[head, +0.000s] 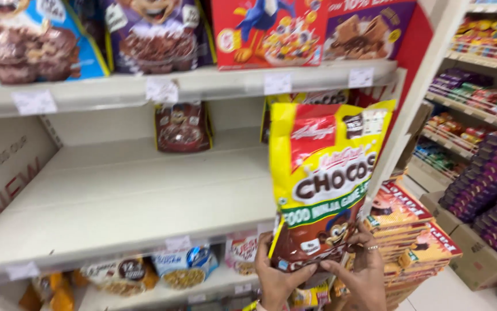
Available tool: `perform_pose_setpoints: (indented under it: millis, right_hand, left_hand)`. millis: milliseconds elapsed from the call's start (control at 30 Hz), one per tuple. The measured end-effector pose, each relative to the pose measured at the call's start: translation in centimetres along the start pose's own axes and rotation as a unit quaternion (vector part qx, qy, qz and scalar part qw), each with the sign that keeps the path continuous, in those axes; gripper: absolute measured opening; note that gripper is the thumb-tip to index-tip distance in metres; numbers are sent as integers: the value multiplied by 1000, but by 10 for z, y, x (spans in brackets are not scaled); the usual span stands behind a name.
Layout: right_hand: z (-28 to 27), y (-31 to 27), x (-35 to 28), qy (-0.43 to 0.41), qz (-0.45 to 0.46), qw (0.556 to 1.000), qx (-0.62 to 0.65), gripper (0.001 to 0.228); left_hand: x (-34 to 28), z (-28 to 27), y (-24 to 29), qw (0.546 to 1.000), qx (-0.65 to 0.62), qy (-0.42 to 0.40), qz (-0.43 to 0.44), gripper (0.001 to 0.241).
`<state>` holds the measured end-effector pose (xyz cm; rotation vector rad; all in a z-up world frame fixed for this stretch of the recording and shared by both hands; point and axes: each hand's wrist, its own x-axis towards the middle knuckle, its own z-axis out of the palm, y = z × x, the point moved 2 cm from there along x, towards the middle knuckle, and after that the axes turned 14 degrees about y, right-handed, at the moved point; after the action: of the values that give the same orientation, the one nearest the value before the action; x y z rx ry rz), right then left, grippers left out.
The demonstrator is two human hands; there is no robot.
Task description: Stocking cereal bags onto a shelf from a cart and wiping the shelf surface with a cloth.
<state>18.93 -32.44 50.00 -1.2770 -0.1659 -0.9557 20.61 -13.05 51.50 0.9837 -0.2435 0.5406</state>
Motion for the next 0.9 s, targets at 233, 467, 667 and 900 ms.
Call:
perform_pose_setpoints:
  millis: [233, 467, 667, 900]
  right_hand:
    - [4, 15, -107, -67, 69, 995, 20, 100]
    - [42, -9, -211, -138, 207, 967, -50, 127]
    - [39, 28, -310, -201, 317, 927, -28, 135]
    - [22, 68, -384, -330, 334, 865, -178, 126]
  left_hand:
    - [-59, -127, 34, 981, -93, 78, -149, 97]
    - [-128, -234, 80, 971, 48, 95, -212, 93]
    - [-192, -323, 77, 921, 163, 132, -328, 96]
    - [-256, -390, 61, 870, 303, 106, -375, 102]
